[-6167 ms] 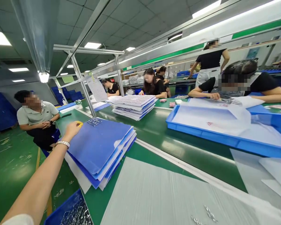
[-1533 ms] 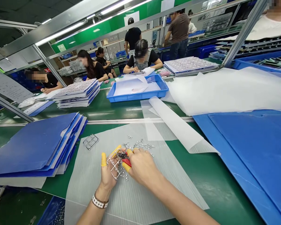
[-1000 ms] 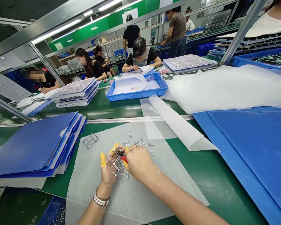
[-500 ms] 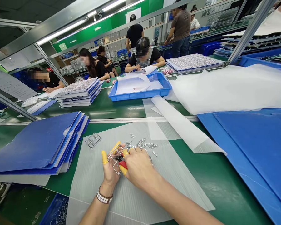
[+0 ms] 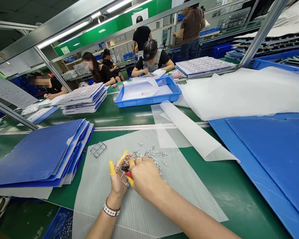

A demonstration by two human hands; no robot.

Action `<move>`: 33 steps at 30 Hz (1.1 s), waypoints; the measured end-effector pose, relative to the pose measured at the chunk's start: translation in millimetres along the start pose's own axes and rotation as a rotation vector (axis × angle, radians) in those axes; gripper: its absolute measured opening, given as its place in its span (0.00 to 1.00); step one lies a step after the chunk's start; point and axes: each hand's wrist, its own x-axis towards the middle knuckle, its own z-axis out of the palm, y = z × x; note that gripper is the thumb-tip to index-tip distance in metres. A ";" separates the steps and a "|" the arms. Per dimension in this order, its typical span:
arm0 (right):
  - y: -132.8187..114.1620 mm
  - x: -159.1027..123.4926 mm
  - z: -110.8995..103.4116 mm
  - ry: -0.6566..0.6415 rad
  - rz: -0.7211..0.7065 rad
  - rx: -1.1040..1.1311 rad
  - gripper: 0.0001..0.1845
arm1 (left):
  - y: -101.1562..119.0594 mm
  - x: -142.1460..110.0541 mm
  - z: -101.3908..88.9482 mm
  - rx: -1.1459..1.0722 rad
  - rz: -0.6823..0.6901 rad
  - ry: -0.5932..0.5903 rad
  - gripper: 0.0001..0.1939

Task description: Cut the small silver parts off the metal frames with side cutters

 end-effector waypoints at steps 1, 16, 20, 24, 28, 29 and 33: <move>-0.6 0.6 0.6 0.005 -0.006 -0.006 0.13 | 0.1 0.0 -0.3 -0.002 -0.002 0.002 0.35; 5.3 -13.1 9.9 -0.076 0.041 0.027 0.14 | 18.5 7.5 1.1 -0.279 -0.146 0.003 0.35; 4.4 -10.7 14.3 -0.056 0.034 0.015 0.15 | 17.5 5.8 4.4 -0.249 -0.122 -0.002 0.35; 5.1 -9.2 14.4 -0.054 0.029 0.014 0.14 | 17.5 4.6 7.0 -0.224 -0.099 0.017 0.36; 4.2 -8.5 15.8 -0.062 0.026 -0.013 0.14 | 15.3 4.3 7.8 -0.197 -0.095 0.034 0.36; 3.6 -8.3 16.3 -0.067 0.021 -0.016 0.14 | 14.8 4.2 7.9 -0.187 -0.093 0.036 0.35; 1.9 -7.9 14.2 -0.080 -0.017 -0.026 0.08 | 15.0 3.7 7.3 -0.154 -0.069 0.027 0.36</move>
